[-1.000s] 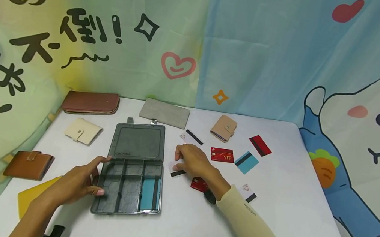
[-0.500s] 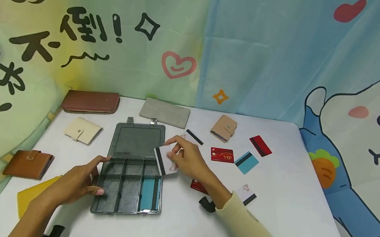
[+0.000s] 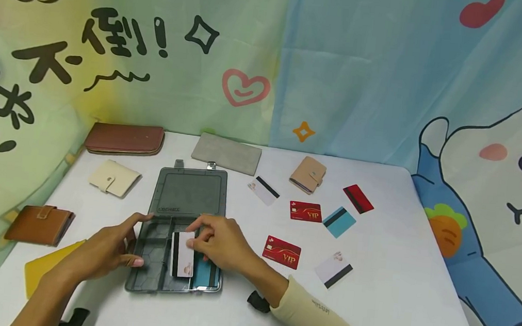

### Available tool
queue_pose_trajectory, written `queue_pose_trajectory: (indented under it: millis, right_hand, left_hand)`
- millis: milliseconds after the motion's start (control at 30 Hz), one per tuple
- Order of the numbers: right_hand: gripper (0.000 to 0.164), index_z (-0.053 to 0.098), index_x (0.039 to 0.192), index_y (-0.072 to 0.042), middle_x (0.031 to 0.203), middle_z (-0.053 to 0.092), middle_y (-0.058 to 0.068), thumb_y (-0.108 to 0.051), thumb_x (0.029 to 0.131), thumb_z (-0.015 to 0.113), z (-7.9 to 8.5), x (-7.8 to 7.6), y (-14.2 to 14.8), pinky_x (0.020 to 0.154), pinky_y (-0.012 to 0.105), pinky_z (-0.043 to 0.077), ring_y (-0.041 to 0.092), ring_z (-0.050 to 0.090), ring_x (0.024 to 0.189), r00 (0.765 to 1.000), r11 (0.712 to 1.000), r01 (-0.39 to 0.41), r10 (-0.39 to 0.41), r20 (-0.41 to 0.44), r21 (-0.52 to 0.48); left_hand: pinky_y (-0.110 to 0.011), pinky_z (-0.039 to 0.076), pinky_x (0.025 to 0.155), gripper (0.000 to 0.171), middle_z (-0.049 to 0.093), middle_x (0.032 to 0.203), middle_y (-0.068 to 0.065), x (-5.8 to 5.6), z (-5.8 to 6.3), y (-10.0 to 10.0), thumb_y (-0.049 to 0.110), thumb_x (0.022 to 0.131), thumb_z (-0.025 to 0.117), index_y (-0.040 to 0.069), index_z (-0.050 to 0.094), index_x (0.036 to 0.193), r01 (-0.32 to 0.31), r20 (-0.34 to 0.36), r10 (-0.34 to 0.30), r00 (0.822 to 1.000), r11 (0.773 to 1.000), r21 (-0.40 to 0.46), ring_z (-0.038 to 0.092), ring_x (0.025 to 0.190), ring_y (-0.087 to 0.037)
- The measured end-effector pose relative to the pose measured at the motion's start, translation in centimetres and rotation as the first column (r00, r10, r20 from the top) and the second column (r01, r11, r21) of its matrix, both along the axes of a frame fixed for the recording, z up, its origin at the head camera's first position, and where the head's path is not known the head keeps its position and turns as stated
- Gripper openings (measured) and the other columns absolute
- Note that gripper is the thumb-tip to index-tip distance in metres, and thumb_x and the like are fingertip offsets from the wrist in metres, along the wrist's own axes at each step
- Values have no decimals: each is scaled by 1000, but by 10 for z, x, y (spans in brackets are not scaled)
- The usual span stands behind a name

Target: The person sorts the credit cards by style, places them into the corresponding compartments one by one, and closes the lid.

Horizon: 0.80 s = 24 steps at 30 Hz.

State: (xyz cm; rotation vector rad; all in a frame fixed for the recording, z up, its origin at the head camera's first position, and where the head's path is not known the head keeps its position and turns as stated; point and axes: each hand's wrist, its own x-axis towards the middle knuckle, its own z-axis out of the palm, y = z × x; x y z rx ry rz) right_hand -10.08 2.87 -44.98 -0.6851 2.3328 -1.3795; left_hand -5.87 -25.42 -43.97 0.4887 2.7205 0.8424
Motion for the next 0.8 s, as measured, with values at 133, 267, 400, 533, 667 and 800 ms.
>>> queue_pose_trajectory:
  millis: [133,267,400,533,667,800]
  right_hand:
    - [20,72,106,-23,70,68,-17,-31,88,77,-4,7,-11,60,18,44,-6,57,60,987,989,-13,37,-159,146]
    - [21,74,102,-22,62,56,-17,-35,87,78,-6,11,-15,53,18,39,-5,49,56,959,970,-21,89,-269,244]
    - [22,74,103,-23,63,53,-17,-37,86,78,-8,10,-11,56,18,38,-5,47,57,948,968,-35,111,-298,249]
    - [26,73,106,-23,71,57,-17,-37,86,79,-8,7,3,58,18,40,-3,48,59,956,983,-46,95,-277,180]
    - [30,71,110,-21,76,60,-14,-35,84,80,-6,2,25,58,19,43,3,51,60,971,991,-10,41,-234,133]
    - [34,71,112,-22,82,65,-9,-34,82,83,-6,-2,53,65,22,47,8,57,68,980,982,79,-45,-192,170]
  left_hand:
    - [-23,41,58,90,61,85,1,-1,0,0,30,76,84,20,33,149,3,1,-3,1000,1000,-4,50,61,-2]
    - [-23,42,59,91,61,85,1,-1,0,-1,29,76,84,19,32,150,4,11,-3,1000,1000,-19,51,62,-2]
    - [-23,42,59,91,62,86,1,-1,-1,-1,28,77,84,19,32,151,2,18,-2,1000,1000,-29,51,61,-2]
    - [-23,42,58,91,62,86,1,-1,0,0,29,76,84,18,32,150,6,9,-6,1000,1000,-17,50,61,-1]
    - [-24,41,57,90,62,86,1,0,1,0,30,76,84,17,33,150,12,-4,-13,1000,1000,-9,50,61,0]
    - [-23,42,58,90,62,87,1,0,1,0,30,76,84,18,32,150,8,0,-8,1000,1000,-19,49,61,0]
